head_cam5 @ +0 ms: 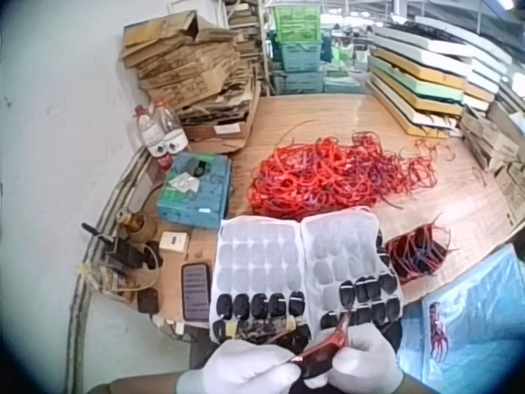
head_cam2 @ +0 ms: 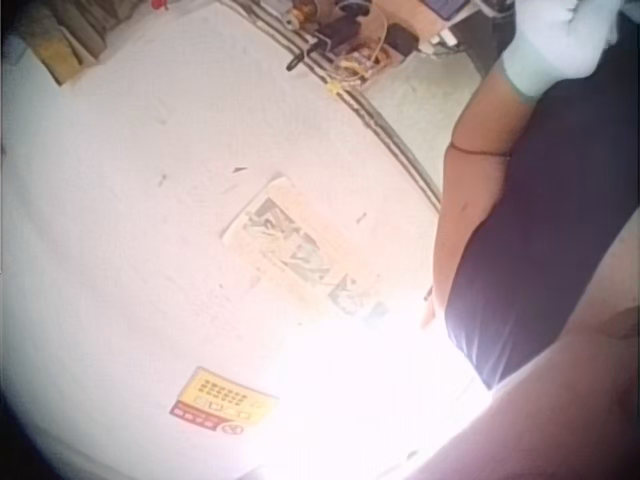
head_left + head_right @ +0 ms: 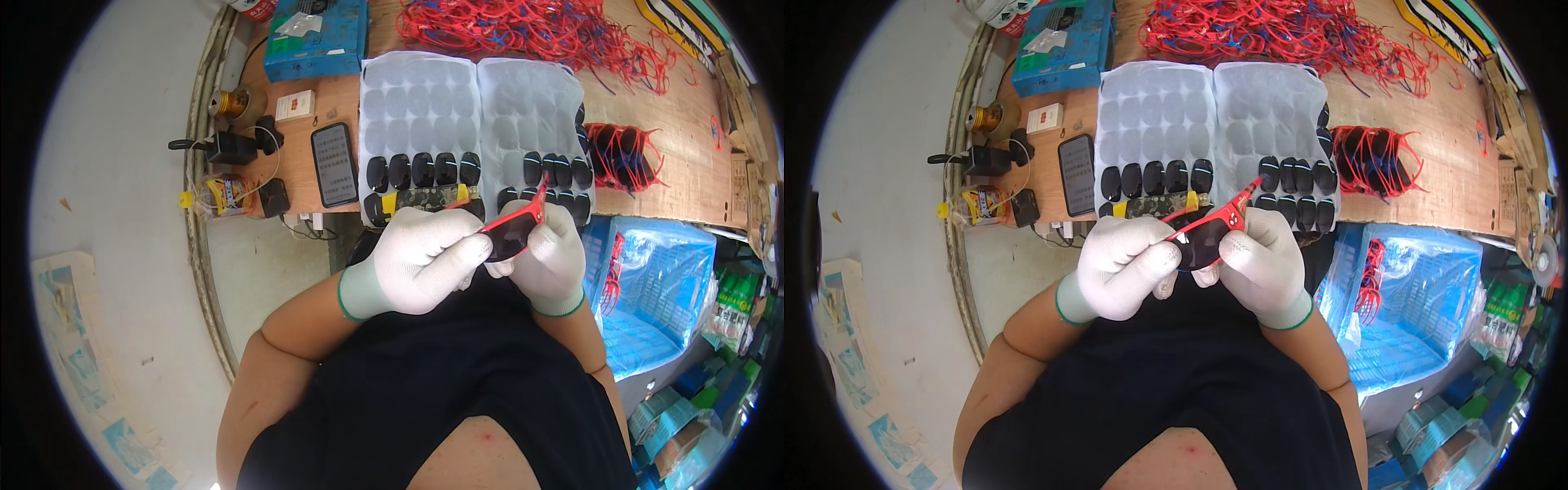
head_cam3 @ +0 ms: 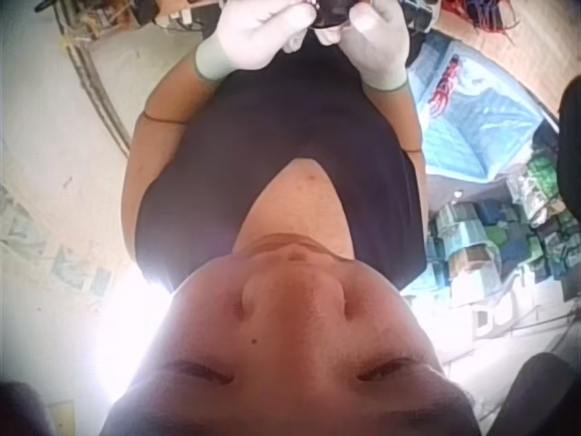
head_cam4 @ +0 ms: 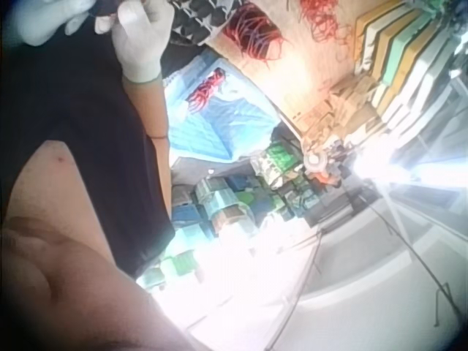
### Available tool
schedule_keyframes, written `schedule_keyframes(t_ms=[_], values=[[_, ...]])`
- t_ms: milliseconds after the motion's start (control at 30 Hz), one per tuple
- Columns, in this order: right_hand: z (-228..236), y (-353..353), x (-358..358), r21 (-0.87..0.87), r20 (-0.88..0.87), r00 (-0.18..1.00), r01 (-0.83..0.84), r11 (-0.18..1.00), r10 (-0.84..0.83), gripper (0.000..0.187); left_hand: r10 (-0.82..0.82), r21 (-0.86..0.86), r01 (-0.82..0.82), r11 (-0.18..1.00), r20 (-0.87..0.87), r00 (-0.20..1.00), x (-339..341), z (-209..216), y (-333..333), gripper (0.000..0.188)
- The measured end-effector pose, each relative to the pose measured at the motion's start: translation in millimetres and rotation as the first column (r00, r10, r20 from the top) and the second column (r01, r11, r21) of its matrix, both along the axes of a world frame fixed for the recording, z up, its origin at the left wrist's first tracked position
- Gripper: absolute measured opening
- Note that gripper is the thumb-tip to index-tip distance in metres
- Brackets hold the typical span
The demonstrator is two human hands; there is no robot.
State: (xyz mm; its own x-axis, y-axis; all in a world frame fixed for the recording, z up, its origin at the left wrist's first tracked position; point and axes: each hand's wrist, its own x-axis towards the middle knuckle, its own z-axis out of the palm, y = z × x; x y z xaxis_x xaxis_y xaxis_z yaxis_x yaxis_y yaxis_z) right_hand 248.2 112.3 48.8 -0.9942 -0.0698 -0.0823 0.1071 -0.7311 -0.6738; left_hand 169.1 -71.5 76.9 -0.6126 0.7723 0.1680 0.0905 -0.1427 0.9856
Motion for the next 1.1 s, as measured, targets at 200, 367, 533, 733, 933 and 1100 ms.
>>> schedule_keyframes(t_ms=[200, 367, 533, 733, 933, 1100], values=[[23.8, 5.7, -2.6, 0.478, 0.099, 0.995, -0.028, 0.878, -0.022, 0.003, 0.03, -0.045, -0.021, 0.999, 0.207, 0.978, 5.7, -7.1, 1.7, 0.026], [27.0, 5.5, -2.3, 0.545, 0.158, 0.987, -0.104, 0.832, 0.019, 0.013, 0.029, -0.18, -0.07, 0.981, -0.222, 0.975, 5.0, 6.8, 3.1, 0.029], [13.2, 6.4, 0.8, 0.312, 0.198, 0.955, -0.277, 0.909, 0.222, 0.011, -0.001, -0.137, -0.061, 0.989, -0.414, 0.91, 12.6, 8.9, -2.7, 0.03], [3.2, 10.5, -5.6, 0.435, 0.141, 0.968, -0.249, 0.865, 0.208, 0.016, 0.046, -0.155, -0.134, 0.979, -0.472, 0.881, 5.1, 1.6, -5.2, 0.028], [2.9, 30.3, -16.0, 0.774, -0.448, 0.879, 0.288, 0.564, 0.165, 0.046, -0.308, -0.473, 0.071, 0.878, -0.444, 0.842, -7.9, 19.9, -4.3, 0.033], [7.8, 45.9, 0.6, 0.832, -0.381, 0.917, 0.284, 0.477, 0.12, 0.013, 0.154, -0.366, -0.225, 0.903, -0.215, 0.964, -58.6, -21.4, 25.6, 0.014]])
